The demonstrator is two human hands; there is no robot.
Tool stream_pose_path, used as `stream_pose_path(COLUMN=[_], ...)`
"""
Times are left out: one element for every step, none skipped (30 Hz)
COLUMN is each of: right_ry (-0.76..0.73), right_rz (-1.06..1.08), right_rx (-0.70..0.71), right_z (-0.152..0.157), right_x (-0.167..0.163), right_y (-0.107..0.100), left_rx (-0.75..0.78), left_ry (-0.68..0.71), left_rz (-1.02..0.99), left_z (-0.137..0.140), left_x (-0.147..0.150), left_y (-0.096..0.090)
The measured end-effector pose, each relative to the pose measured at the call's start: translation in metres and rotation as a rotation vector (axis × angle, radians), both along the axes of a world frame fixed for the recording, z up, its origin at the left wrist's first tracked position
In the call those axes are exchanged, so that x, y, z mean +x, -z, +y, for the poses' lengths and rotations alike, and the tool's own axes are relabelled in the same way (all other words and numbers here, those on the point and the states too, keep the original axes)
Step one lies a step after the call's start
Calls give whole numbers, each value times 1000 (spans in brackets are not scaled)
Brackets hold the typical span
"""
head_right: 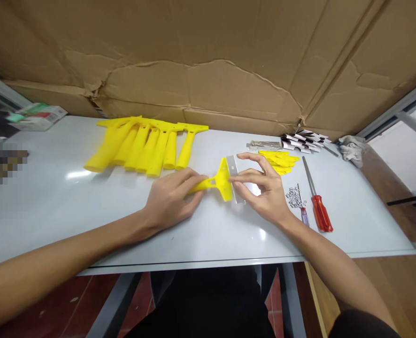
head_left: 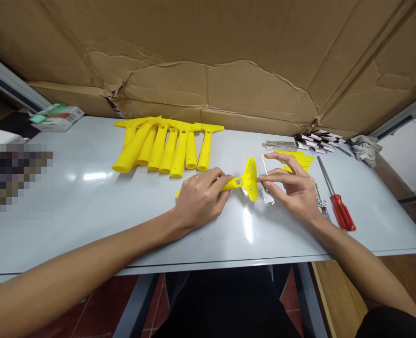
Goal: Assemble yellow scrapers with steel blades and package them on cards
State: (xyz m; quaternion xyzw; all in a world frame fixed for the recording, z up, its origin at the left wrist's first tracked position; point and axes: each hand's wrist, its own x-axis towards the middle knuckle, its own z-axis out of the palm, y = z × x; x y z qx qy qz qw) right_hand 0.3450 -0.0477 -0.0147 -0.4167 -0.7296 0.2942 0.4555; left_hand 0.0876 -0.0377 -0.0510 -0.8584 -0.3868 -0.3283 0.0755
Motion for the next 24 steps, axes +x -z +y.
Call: stream_pose_path(right_ry=[9, 18, 30, 48, 70, 95, 113, 125, 130, 131, 126, 117, 107, 96, 85, 78, 77, 80, 85, 91, 96, 96, 91, 83], right_rz=[34, 84, 140, 190, 228, 248, 249, 239, 224, 209, 195, 188, 186, 185, 179, 165, 145, 122, 97, 75, 56, 42, 39, 42], right_rx=[-33, -87, -158, -231, -296, -349, -390, -417, -429, -436, -441, -445, -448, -451, -450, -445, -435, -424, -414, -408, -404, -407, -413, -420], right_z=[0, 1, 2, 3, 4, 5, 6, 7, 8, 8, 8, 8, 8, 7, 7, 6, 5, 4, 3, 3, 2, 1, 1, 1], right_x=[-1, -3, -4, -4, -5, -5, -5, -5, -5, -5, -5, -6, -7, -9, -10, -12, -13, -14, -15, -16, -16, -16, -16, -16], right_y=[2, 3, 4, 5, 5, 6, 6, 7, 8, 8, 9, 10, 11, 12, 12, 13, 14, 14, 14, 14, 14, 14, 13, 13], left_rx=[-1, 0, 4, 11, 20, 31, 44, 58, 75, 92, 109, 125, 137, 146, 151, 154, 157, 162, 166, 168, 170, 171, 168, 162], left_ry=[-2, -4, -7, -11, -18, -27, -37, -47, -54, -60, -64, -63, -62, -58, -54, -50, -44, -38, -32, -27, -24, -22, -22, -21], left_rz=[1, 6, 15, 26, 38, 46, 51, 52, 52, 52, 55, 58, 60, 62, 62, 60, 57, 56, 56, 57, 59, 61, 63, 65], left_z=[0, 0, 0, 0, -1, -1, -1, -2, -2, -2, -3, -3, -3, -4, -4, -4, -4, -4, -4, -4, -4, -4, -4, -4], left_x=[0, 0, 0, 0, 0, 0, 0, 0, 0, 1, 1, 1, 1, 1, 2, 2, 2, 2, 2, 3, 3, 3, 3, 3], left_y=[0, 1, 2, 2, 2, 2, 2, 1, 0, -1, -2, -3, -4, -5, -5, -5, -5, -5, -5, -5, -5, -4, -4, -4])
